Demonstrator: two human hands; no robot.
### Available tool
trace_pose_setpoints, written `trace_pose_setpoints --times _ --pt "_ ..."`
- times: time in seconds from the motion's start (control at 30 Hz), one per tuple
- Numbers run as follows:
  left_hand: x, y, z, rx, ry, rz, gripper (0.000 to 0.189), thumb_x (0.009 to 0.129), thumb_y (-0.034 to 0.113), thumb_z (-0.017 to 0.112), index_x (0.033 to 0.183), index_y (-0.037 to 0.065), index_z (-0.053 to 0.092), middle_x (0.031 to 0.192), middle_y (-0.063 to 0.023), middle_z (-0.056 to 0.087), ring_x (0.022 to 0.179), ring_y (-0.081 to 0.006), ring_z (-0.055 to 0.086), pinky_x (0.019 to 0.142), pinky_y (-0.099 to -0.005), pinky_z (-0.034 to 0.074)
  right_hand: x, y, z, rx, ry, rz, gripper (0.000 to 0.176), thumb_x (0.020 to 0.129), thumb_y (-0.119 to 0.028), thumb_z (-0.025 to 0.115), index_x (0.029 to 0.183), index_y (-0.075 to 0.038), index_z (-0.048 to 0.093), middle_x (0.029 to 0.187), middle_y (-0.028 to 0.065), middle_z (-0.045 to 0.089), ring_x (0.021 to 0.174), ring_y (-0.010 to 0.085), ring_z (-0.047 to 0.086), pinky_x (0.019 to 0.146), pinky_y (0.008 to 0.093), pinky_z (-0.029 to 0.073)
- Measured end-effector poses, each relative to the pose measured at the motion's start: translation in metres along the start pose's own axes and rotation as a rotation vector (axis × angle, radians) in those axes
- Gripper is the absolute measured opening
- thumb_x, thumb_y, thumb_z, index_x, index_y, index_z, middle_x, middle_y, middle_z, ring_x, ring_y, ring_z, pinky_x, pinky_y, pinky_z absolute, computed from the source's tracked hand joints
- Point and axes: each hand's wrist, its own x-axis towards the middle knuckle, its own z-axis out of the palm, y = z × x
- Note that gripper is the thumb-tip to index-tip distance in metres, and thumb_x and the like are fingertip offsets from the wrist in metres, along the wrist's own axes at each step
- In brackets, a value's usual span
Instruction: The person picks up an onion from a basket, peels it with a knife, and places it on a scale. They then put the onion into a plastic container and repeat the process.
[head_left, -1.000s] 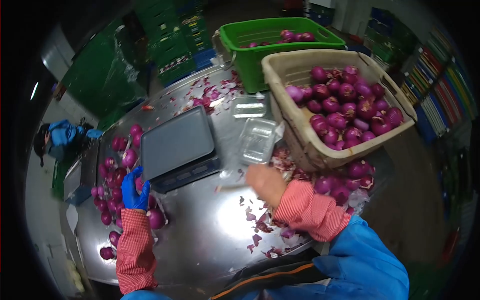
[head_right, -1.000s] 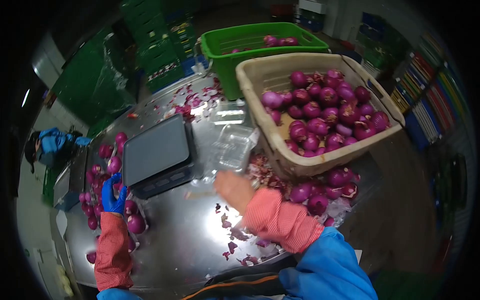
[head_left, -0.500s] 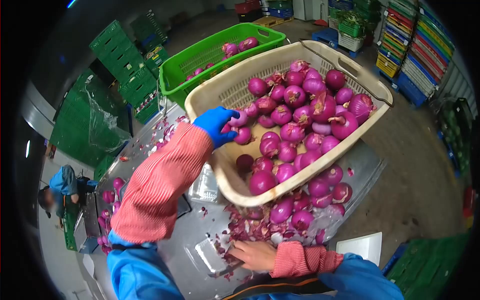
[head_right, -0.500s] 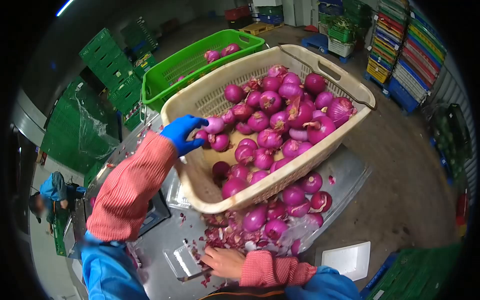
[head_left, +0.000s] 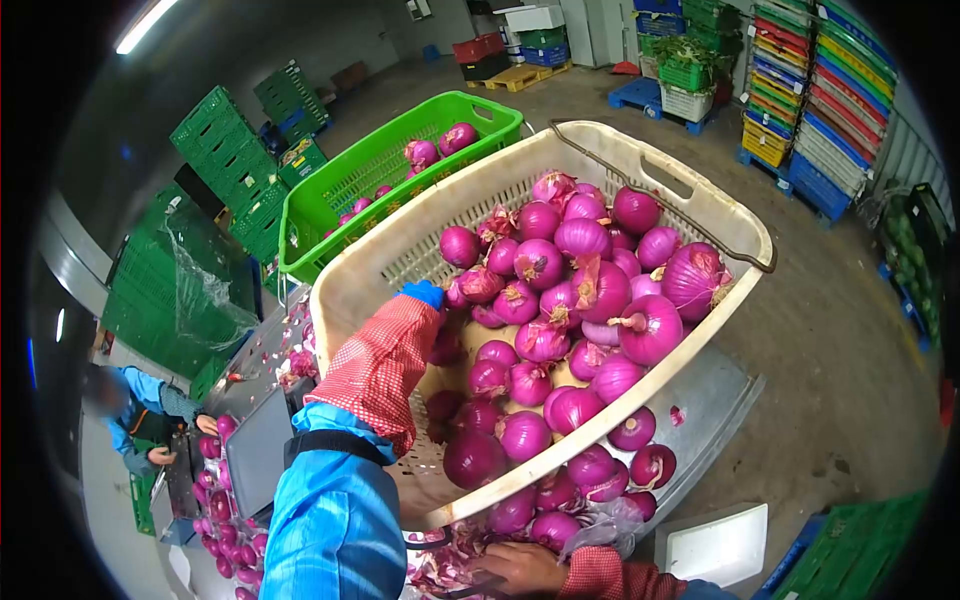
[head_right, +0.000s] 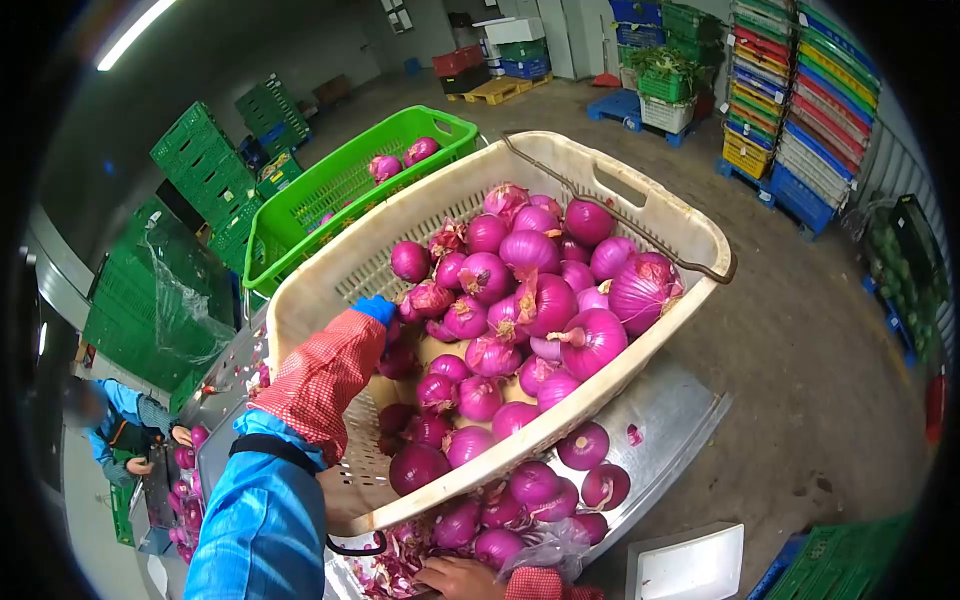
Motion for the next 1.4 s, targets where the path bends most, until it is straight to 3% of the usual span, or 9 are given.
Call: trace_pose_setpoints --times 0.2,0.27,0.33,0.43,0.6,0.8,0.83,1.07,1.4 --pt "-0.04 -0.002 -0.049 -0.142 -0.012 -0.027 0.064 0.07 0.034 0.079 0.127 0.012 0.062 0.123 -0.0207 0.064 0.113 -0.0406 0.062 0.098 -0.0458 0.052 0.007 -0.01 -0.013 -0.061 -0.091 0.037 0.024 0.08 -0.021 0.072 0.101 -0.008 0.067 0.084 0.0055 0.058 0.076 0.0223 0.063 0.065 0.0342 0.054" --pt "-0.057 -0.018 -0.055 -0.447 0.396 0.064 0.08 0.065 0.03 0.083 0.136 0.009 0.053 0.118 -0.021 0.065 0.107 -0.0336 0.066 0.091 -0.0425 0.055 0.012 -0.02 -0.017 -0.017 -0.093 0.066 0.022 0.08 -0.018 0.072 0.098 -0.007 0.067 0.082 0.0061 0.059 0.076 0.0231 0.063 0.065 0.0345 0.054" --pt "-0.072 -0.044 -0.062 -1.036 0.432 0.325 0.08 0.07 0.028 0.081 0.141 0.012 0.045 0.121 -0.0172 0.062 0.109 -0.0316 0.064 0.087 -0.0453 0.057 0.014 -0.033 -0.021 -0.012 -0.096 0.152 0.029 0.081 -0.019 0.072 0.106 -0.008 0.063 0.092 0.0078 0.061 0.084 0.0255 0.064 0.074 0.0366 0.054" --pt "-0.18 -0.049 -0.071 -2.018 0.104 0.445 0.064 0.082 0.03 0.07 0.14 0.014 0.047 0.131 -0.0123 0.056 0.113 -0.0348 0.061 0.09 -0.0568 0.053 0.029 -0.058 -0.034 0.033 -0.069 0.27 0.031 0.083 -0.019 0.071 0.112 -0.01 0.063 0.092 0.0094 0.06 0.082 0.0259 0.064 0.071 0.0353 0.054" --pt "-0.35 -0.051 -0.026 -2.451 -0.086 0.492 0.071 0.087 0.038 0.066 0.146 0.01 0.038 0.14 -0.0144 0.05 0.125 -0.0352 0.054 0.1 -0.0564 0.048 0.062 -0.096 -0.034 -0.038 0.161 0.233 0.025 0.088 -0.01 0.064 0.113 -0.008 0.064 0.095 0.0136 0.065 0.081 0.0299 0.069 0.068 0.0366 0.054" --pt "-0.455 -0.034 0.072 -2.368 -0.02 0.504 0.076 0.079 0.03 0.076 0.141 0.007 0.039 0.128 -0.0113 0.055 0.117 -0.0267 0.059 0.093 -0.0474 0.055 0.102 -0.134 -0.014 -0.395 0.123 0.062 0.028 0.079 -0.005 0.065 0.107 -0.005 0.062 0.09 0.0109 0.062 0.08 0.0288 0.066 0.066 0.0379 0.053" --pt "-0.482 -0.021 0.062 -2.352 0.1 0.29 0.072 0.078 0.032 0.077 0.136 0.006 0.043 0.122 -0.0099 0.057 0.111 -0.0241 0.061 0.089 -0.0429 0.057 0.105 -0.14 -0.008 -0.494 0.086 0.041 0.031 0.078 -0.006 0.066 0.108 -0.005 0.061 0.089 0.0106 0.06 0.08 0.0287 0.065 0.066 0.0387 0.052" --pt "-0.524 0.002 0.136 -2.294 0.395 0.069 0.066 0.081 0.021 0.076 0.136 0.003 0.042 0.126 -0.0109 0.055 0.114 -0.0218 0.059 0.091 -0.0366 0.055 0.095 -0.147 0.039 -0.619 -0.044 -0.018 0.028 0.079 -0.006 0.061 0.107 -0.002 0.059 0.082 0.0103 0.057 0.072 0.0264 0.064 0.062 0.0372 0.053" --pt "-0.539 0.007 0.145 -2.368 0.156 -0.007 0.063 0.083 0.015 0.071 0.136 0.003 0.039 0.125 -0.0165 0.055 0.105 -0.0333 0.064 0.071 -0.0422 0.063 0.071 -0.12 0.048 -0.775 -0.026 -0.067 0.04 0.079 -0.007 0.059 0.118 0.0 0.06 0.081 0.0074 0.058 0.071 0.0209 0.063 0.06 0.0328 0.053"
